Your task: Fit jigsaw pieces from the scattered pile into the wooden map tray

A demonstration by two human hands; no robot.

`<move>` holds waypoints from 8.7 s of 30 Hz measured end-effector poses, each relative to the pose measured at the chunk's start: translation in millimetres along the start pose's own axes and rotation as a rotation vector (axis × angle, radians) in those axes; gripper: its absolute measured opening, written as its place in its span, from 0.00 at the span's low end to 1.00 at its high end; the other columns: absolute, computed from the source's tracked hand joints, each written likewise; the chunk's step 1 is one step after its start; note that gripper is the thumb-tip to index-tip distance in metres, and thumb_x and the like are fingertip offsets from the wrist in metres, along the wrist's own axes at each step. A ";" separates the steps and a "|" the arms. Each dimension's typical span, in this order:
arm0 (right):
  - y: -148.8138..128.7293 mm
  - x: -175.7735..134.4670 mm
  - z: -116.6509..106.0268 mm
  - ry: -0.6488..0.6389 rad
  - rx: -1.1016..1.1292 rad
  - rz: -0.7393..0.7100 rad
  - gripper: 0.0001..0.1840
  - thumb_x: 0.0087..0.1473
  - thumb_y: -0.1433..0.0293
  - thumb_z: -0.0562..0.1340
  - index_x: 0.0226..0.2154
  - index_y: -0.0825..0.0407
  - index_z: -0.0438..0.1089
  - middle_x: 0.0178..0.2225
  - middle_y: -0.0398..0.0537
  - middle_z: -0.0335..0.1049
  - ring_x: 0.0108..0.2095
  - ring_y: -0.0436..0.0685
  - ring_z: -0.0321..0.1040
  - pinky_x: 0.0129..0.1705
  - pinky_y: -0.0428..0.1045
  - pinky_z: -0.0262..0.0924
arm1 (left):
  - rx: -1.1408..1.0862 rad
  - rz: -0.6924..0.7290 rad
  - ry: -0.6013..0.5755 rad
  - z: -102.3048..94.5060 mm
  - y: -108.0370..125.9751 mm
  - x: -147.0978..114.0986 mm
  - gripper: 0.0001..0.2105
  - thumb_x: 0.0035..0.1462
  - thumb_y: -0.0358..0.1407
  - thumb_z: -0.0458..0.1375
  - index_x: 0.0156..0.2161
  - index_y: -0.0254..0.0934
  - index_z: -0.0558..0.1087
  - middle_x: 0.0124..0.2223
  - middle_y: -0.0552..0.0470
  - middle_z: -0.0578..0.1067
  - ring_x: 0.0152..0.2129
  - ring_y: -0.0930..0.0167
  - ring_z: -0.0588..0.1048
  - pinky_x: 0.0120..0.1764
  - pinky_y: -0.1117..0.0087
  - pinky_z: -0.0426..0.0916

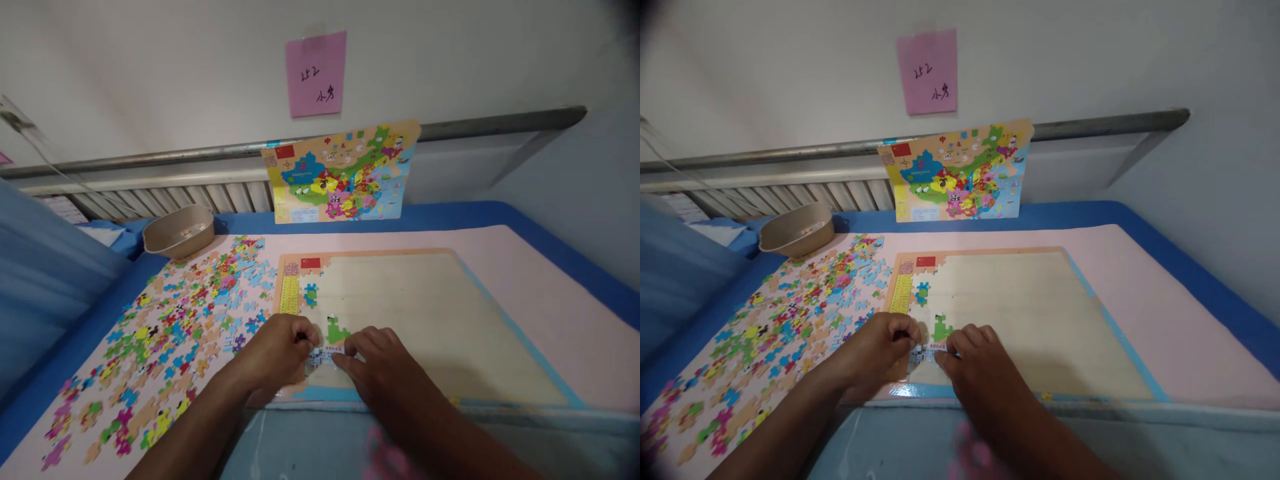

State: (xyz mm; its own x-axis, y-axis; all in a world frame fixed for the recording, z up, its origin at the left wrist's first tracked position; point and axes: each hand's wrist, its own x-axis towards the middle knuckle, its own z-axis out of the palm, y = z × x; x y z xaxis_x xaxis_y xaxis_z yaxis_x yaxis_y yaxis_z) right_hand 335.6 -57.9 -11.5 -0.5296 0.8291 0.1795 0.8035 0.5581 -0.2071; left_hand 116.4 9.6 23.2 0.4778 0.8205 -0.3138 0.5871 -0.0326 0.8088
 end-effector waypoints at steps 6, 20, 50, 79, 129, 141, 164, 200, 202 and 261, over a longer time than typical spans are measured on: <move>1.0 -0.1 1.2 -0.012 0.007 0.000 0.13 0.60 0.79 0.66 0.43 0.47 0.78 0.40 0.48 0.73 0.41 0.60 0.63 0.43 0.56 0.48 | 0.212 0.036 0.111 4.6 -8.3 1.4 0.09 0.55 0.26 0.55 0.31 0.38 0.77 0.34 0.53 0.80 0.33 0.70 0.75 0.39 0.70 0.66; 2.6 -0.6 2.6 0.025 0.012 -0.017 0.13 0.61 0.80 0.65 0.44 0.47 0.78 0.39 0.48 0.74 0.41 0.60 0.63 0.44 0.56 0.49 | 0.534 0.037 0.031 0.6 -0.4 8.6 0.09 0.53 0.27 0.55 0.28 0.39 0.76 0.31 0.53 0.77 0.31 0.69 0.72 0.34 0.69 0.57; -10.7 5.3 5.9 0.101 0.077 -0.113 0.07 0.61 0.75 0.69 0.40 0.47 0.76 0.41 0.47 0.76 0.43 0.61 0.65 0.45 0.56 0.48 | 0.453 0.022 0.066 3.5 -0.9 10.2 0.09 0.51 0.27 0.56 0.31 0.39 0.79 0.33 0.52 0.78 0.32 0.68 0.74 0.35 0.69 0.60; -9.7 5.1 7.6 0.063 0.049 -0.101 0.07 0.63 0.72 0.69 0.43 0.46 0.77 0.38 0.47 0.73 0.41 0.61 0.62 0.44 0.56 0.46 | 0.447 0.033 0.090 -1.4 -11.9 11.0 0.10 0.51 0.27 0.57 0.33 0.40 0.80 0.34 0.54 0.79 0.33 0.69 0.75 0.36 0.70 0.60; -6.8 6.8 1.9 0.001 -0.006 -0.062 0.05 0.64 0.72 0.67 0.42 0.46 0.77 0.36 0.45 0.72 0.41 0.60 0.61 0.43 0.56 0.45 | 0.525 0.086 0.037 -0.4 -1.9 -3.8 0.07 0.53 0.27 0.59 0.34 0.40 0.78 0.35 0.54 0.80 0.33 0.70 0.74 0.36 0.69 0.60; -4.2 5.7 4.3 -0.030 0.010 -0.055 0.08 0.64 0.74 0.67 0.45 0.46 0.77 0.38 0.46 0.73 0.41 0.60 0.60 0.44 0.56 0.46 | 0.525 0.078 -0.025 -3.0 5.5 -4.1 0.08 0.53 0.26 0.59 0.31 0.40 0.78 0.33 0.54 0.79 0.32 0.70 0.73 0.36 0.70 0.59; -3.5 4.9 6.4 0.015 0.028 -0.060 0.08 0.61 0.76 0.68 0.42 0.46 0.76 0.37 0.46 0.71 0.40 0.60 0.59 0.43 0.56 0.45 | 0.516 0.108 -0.042 -3.8 4.2 -7.5 0.08 0.52 0.25 0.57 0.31 0.39 0.77 0.34 0.55 0.78 0.33 0.71 0.73 0.36 0.70 0.59; -3.8 6.5 7.8 0.044 0.096 -0.066 0.12 0.64 0.75 0.68 0.47 0.45 0.77 0.39 0.46 0.71 0.41 0.58 0.62 0.46 0.55 0.49 | 0.839 0.135 -0.069 29.9 -10.2 -54.1 0.10 0.65 0.26 0.53 0.46 0.40 0.73 0.37 0.50 0.81 0.33 0.63 0.80 0.37 0.61 0.74; -3.4 5.3 8.3 0.052 0.093 -0.074 0.12 0.64 0.75 0.68 0.49 0.45 0.77 0.39 0.46 0.71 0.42 0.59 0.62 0.46 0.55 0.50 | 0.842 0.137 -0.062 29.9 -11.0 -54.9 0.09 0.65 0.27 0.54 0.46 0.40 0.73 0.37 0.50 0.81 0.33 0.63 0.80 0.37 0.62 0.74; 0.0 8.8 -0.9 -0.038 0.035 -0.108 0.11 0.65 0.73 0.67 0.49 0.44 0.76 0.41 0.47 0.73 0.42 0.59 0.62 0.45 0.57 0.46 | 0.908 0.267 -0.052 25.8 -16.5 -50.2 0.08 0.63 0.27 0.54 0.44 0.39 0.72 0.35 0.50 0.79 0.32 0.65 0.77 0.37 0.63 0.71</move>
State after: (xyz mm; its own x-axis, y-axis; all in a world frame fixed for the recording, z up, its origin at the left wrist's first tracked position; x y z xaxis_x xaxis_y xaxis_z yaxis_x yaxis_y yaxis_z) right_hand 331.1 -50.6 -9.0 -0.6232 0.7642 0.1661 0.7314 0.6448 -0.2220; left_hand 99.6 -45.7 12.8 0.6853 0.6960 -0.2141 0.7278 -0.6648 0.1682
